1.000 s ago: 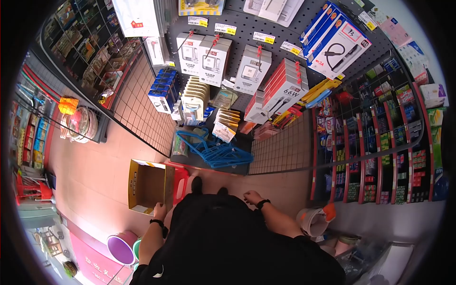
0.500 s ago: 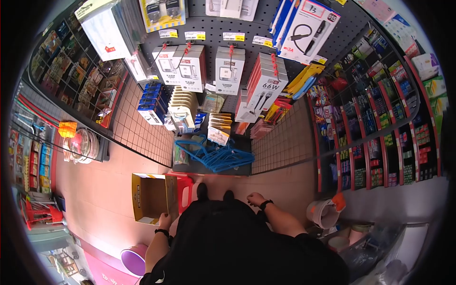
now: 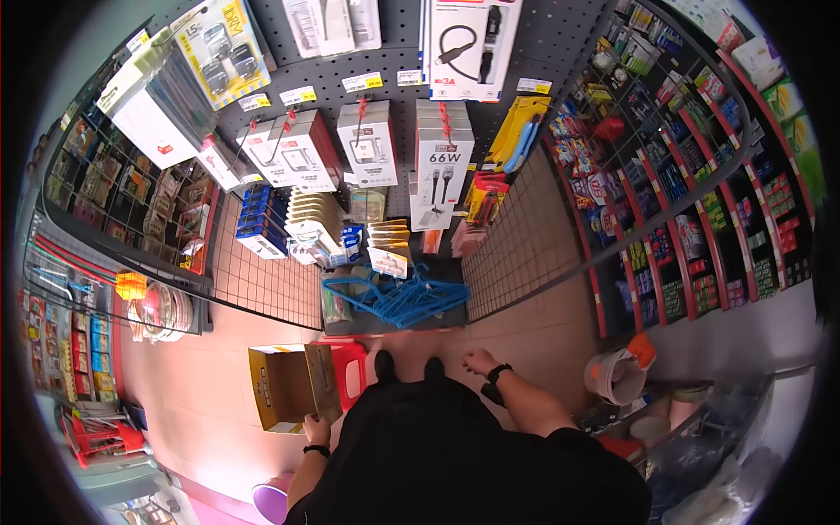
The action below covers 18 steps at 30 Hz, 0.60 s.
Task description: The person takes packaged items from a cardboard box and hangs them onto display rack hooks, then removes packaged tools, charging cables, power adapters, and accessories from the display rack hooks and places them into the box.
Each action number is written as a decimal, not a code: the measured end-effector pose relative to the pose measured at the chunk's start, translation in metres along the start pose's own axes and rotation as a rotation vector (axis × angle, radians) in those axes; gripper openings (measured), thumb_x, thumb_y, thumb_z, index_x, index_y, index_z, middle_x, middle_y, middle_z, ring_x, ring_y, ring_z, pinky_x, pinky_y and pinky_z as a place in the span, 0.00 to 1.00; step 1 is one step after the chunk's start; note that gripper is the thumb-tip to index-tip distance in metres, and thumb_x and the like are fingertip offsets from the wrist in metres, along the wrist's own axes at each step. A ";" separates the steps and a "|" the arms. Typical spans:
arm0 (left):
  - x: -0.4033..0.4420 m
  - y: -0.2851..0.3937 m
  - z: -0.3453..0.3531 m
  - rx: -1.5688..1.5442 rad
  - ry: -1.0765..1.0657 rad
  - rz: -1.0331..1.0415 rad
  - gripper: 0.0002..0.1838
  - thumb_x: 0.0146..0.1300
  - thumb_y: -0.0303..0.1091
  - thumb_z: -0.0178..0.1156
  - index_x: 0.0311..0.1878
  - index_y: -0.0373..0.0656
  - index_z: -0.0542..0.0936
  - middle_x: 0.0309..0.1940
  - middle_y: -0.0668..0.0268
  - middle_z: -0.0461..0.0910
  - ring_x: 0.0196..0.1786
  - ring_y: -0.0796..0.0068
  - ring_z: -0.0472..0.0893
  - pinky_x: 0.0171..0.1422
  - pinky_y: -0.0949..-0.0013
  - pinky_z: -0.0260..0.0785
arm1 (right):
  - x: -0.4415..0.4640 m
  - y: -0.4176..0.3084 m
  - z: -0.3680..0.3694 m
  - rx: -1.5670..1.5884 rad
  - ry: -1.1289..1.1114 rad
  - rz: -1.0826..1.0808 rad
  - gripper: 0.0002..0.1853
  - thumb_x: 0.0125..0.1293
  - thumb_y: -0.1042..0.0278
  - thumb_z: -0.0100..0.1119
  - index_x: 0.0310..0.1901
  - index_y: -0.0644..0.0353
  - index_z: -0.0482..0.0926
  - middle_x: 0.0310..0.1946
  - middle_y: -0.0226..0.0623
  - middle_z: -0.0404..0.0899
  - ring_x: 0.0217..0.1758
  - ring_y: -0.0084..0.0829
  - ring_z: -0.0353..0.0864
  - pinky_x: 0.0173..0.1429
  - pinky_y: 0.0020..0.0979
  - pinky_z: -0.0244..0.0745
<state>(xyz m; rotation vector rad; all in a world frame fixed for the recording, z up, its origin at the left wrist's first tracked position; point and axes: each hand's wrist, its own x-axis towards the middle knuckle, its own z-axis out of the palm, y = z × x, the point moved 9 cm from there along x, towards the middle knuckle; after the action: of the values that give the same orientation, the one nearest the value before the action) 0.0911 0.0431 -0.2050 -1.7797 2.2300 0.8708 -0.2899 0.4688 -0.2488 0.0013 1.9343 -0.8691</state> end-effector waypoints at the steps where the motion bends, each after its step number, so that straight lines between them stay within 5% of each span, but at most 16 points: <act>1: -0.004 0.005 -0.005 0.031 0.053 0.008 0.19 0.57 0.35 0.58 0.49 0.36 0.76 0.47 0.46 0.76 0.55 0.47 0.75 0.62 0.53 0.66 | 0.004 -0.010 -0.011 0.061 0.072 -0.065 0.17 0.70 0.58 0.53 0.47 0.65 0.81 0.34 0.36 0.83 0.33 0.27 0.81 0.35 0.29 0.75; 9: -0.021 0.011 0.000 0.003 0.054 0.026 0.12 0.55 0.33 0.58 0.38 0.34 0.79 0.39 0.45 0.80 0.47 0.45 0.79 0.55 0.50 0.70 | -0.054 -0.233 -0.173 0.566 0.496 -0.719 0.13 0.75 0.62 0.51 0.46 0.62 0.80 0.33 0.31 0.82 0.35 0.23 0.81 0.40 0.26 0.76; 11: -0.008 -0.006 0.012 -0.031 0.025 0.002 0.11 0.55 0.32 0.57 0.35 0.33 0.79 0.32 0.48 0.82 0.38 0.52 0.83 0.45 0.53 0.75 | -0.100 -0.292 -0.220 0.572 0.716 -0.984 0.13 0.74 0.63 0.52 0.51 0.62 0.77 0.39 0.32 0.82 0.38 0.23 0.81 0.42 0.25 0.76; 14: -0.045 0.039 -0.008 -0.186 -0.039 0.029 0.10 0.57 0.30 0.55 0.35 0.33 0.79 0.21 0.58 0.79 0.19 0.71 0.80 0.23 0.66 0.72 | -0.157 -0.354 -0.268 0.627 0.862 -1.130 0.19 0.71 0.69 0.56 0.60 0.67 0.68 0.51 0.40 0.78 0.49 0.26 0.79 0.51 0.25 0.75; 18: -0.052 0.043 -0.005 -0.236 -0.144 -0.029 0.10 0.59 0.30 0.54 0.37 0.32 0.79 0.23 0.59 0.80 0.21 0.70 0.81 0.23 0.68 0.72 | -0.153 -0.383 -0.312 0.518 1.072 -1.135 0.32 0.63 0.70 0.64 0.65 0.72 0.62 0.60 0.50 0.72 0.61 0.39 0.75 0.62 0.33 0.71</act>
<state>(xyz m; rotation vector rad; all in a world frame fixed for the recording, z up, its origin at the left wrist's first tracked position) 0.0671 0.0897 -0.1621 -1.7730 2.0796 1.2591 -0.5866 0.4146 0.1713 -0.4374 2.5634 -2.4937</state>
